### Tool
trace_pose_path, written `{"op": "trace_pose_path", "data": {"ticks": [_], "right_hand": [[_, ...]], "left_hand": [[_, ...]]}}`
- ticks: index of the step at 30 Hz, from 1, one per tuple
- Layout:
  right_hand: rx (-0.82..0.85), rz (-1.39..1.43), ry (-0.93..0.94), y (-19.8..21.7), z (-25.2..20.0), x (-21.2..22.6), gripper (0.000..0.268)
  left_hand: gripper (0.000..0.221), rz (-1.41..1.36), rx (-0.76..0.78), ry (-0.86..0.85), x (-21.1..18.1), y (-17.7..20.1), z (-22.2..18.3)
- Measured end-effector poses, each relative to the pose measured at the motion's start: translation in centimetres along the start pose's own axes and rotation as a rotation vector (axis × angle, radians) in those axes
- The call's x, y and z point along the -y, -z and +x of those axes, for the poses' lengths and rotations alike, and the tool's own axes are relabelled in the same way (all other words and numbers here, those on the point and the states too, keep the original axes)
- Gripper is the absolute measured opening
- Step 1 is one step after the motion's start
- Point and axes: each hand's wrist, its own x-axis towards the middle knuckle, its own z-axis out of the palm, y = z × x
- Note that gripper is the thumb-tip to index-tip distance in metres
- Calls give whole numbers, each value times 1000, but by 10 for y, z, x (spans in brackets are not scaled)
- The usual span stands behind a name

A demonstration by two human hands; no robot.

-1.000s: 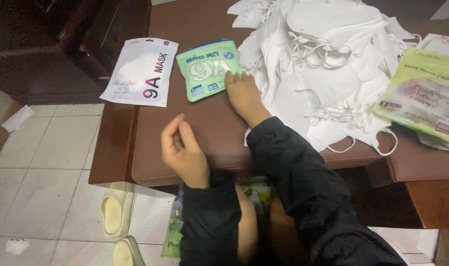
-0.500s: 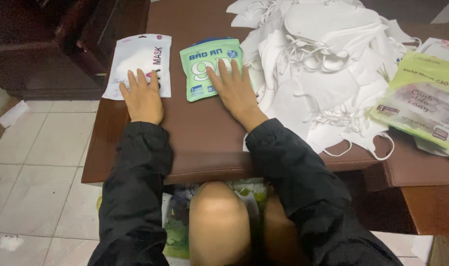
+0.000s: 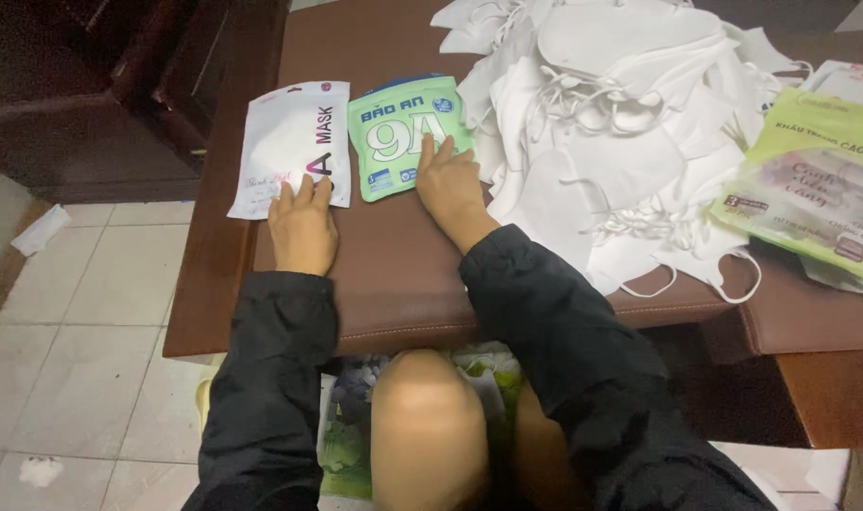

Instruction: Inspecting, unfolding, and stacking face masks to prepare them for packaging.

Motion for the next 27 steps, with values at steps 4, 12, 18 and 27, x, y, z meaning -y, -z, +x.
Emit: {"op": "trace_pose_path", "data": {"ticks": [4, 12, 18, 27], "right_hand": [[245, 13, -26, 6, 13, 13, 58], [118, 22, -138, -14, 20, 30, 51], [190, 22, -97, 30, 13, 22, 54], [84, 256, 12, 122, -33, -1, 49]], "left_hand": [[42, -9, 47, 70, -12, -1, 7], [39, -31, 12, 14, -6, -1, 5], [41, -11, -54, 10, -12, 4, 3], [57, -425, -329, -32, -84, 48, 6]]}}
